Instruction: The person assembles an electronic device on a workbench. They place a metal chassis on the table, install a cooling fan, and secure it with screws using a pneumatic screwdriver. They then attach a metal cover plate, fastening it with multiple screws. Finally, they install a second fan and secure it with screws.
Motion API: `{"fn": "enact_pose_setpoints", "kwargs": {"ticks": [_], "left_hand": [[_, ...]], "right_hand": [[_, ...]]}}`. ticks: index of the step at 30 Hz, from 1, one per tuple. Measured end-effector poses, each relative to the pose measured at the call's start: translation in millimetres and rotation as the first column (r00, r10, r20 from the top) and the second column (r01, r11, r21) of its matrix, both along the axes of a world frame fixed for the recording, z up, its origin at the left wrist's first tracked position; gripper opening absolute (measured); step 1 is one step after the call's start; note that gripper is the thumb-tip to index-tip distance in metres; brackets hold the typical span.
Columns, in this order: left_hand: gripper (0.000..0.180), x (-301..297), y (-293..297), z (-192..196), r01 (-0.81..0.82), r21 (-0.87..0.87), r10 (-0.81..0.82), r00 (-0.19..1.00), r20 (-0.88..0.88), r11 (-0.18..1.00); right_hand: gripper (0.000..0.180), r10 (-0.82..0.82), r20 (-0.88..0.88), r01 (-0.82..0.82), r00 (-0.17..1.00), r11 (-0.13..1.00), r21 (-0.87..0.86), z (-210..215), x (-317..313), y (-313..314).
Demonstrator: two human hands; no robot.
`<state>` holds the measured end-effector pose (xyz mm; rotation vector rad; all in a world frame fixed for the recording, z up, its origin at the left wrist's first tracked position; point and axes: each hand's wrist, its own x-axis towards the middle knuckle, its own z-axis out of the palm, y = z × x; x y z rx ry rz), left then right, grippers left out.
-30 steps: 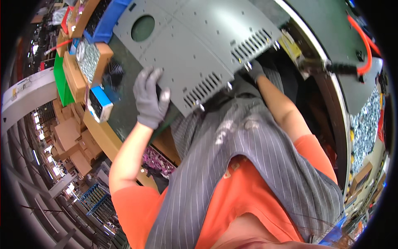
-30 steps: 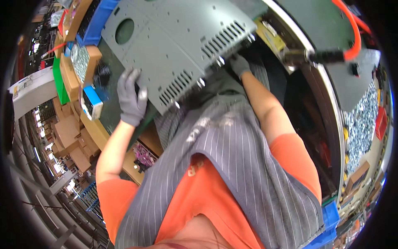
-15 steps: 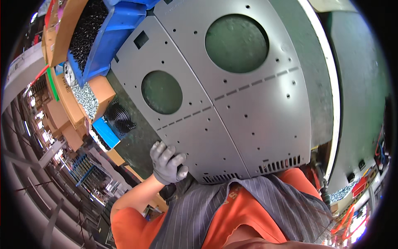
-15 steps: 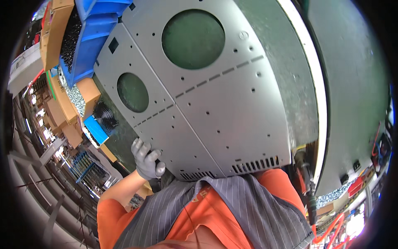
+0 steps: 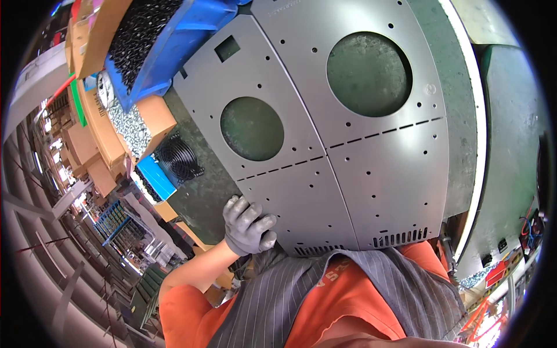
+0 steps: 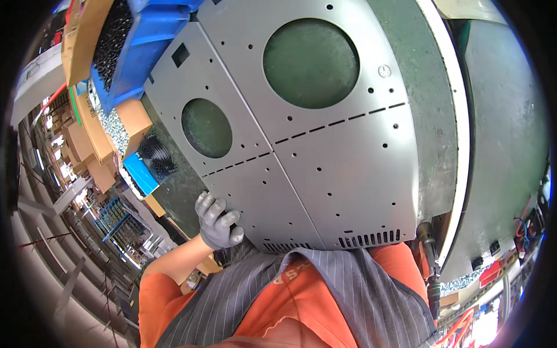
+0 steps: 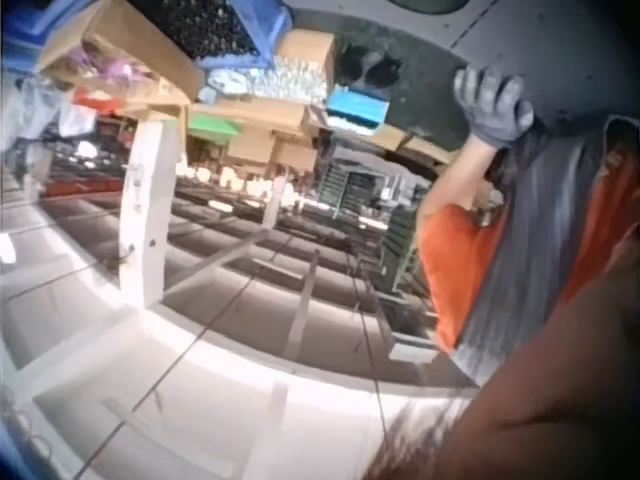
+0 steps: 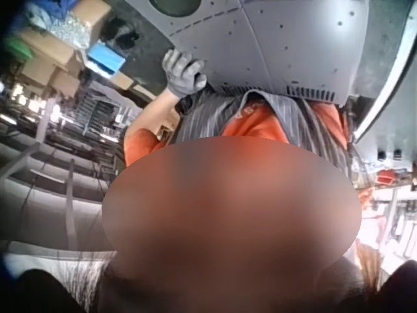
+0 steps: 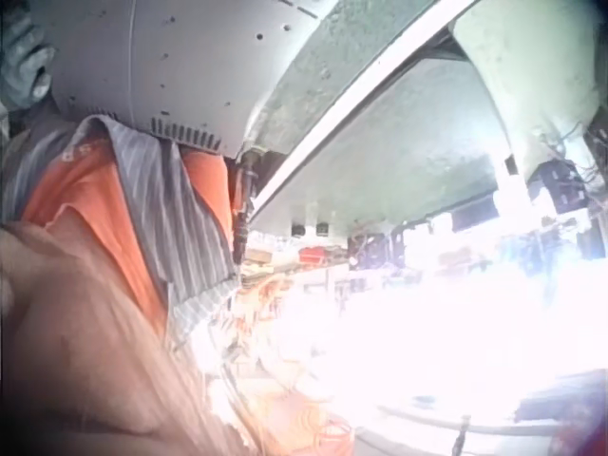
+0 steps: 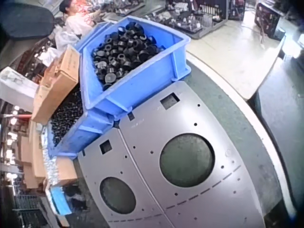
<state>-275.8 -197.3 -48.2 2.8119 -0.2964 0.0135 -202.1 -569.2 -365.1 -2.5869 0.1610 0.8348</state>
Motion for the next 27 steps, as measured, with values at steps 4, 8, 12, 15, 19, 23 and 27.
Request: {"fn": "enact_pose_setpoints", "kwargs": {"ticks": [4,8,12,15,19,23,27], "left_hand": [[0.036,-6.7,0.8,1.3,0.009,0.005,-0.009,0.999,0.031,1.000],[0.040,-11.8,1.4,1.4,0.001,0.005,-0.001,0.998,0.068,1.000],[0.041,-14.4,-3.0,0.3,-0.010,-0.026,0.014,0.992,0.126,1.000],[0.042,-11.0,-4.4,2.4,0.021,-0.009,-0.019,0.984,0.175,1.000],[0.043,-11.4,-5.3,5.8,0.070,0.022,-0.073,0.969,0.236,0.997],[0.041,-19.0,-7.4,1.3,0.043,0.001,-0.042,0.962,0.269,0.999],[0.044,-23.9,-5.6,-5.3,0.013,-0.022,-0.006,0.963,0.270,1.000]], "right_hand": [[0.040,0.008,0.045,-0.008,0.999,1.000,0.001,-1.3,-3.9,6.8],[0.040,0.021,0.081,-0.021,0.996,1.000,-0.004,-1.9,-9.0,13.2],[0.041,0.050,0.113,-0.049,0.992,0.999,-0.009,2.8,-1.3,18.3],[0.041,0.041,0.118,-0.043,0.992,0.999,0.016,13.0,-1.2,17.2],[0.041,0.044,0.143,-0.063,0.989,0.989,0.133,63.7,-18.9,0.9],[0.036,0.004,0.103,-0.054,0.995,0.871,0.489,174.9,-53.4,-15.4],[0.028,0.147,0.058,-0.133,0.987,0.573,0.809,257.6,-67.0,-20.8]]}}
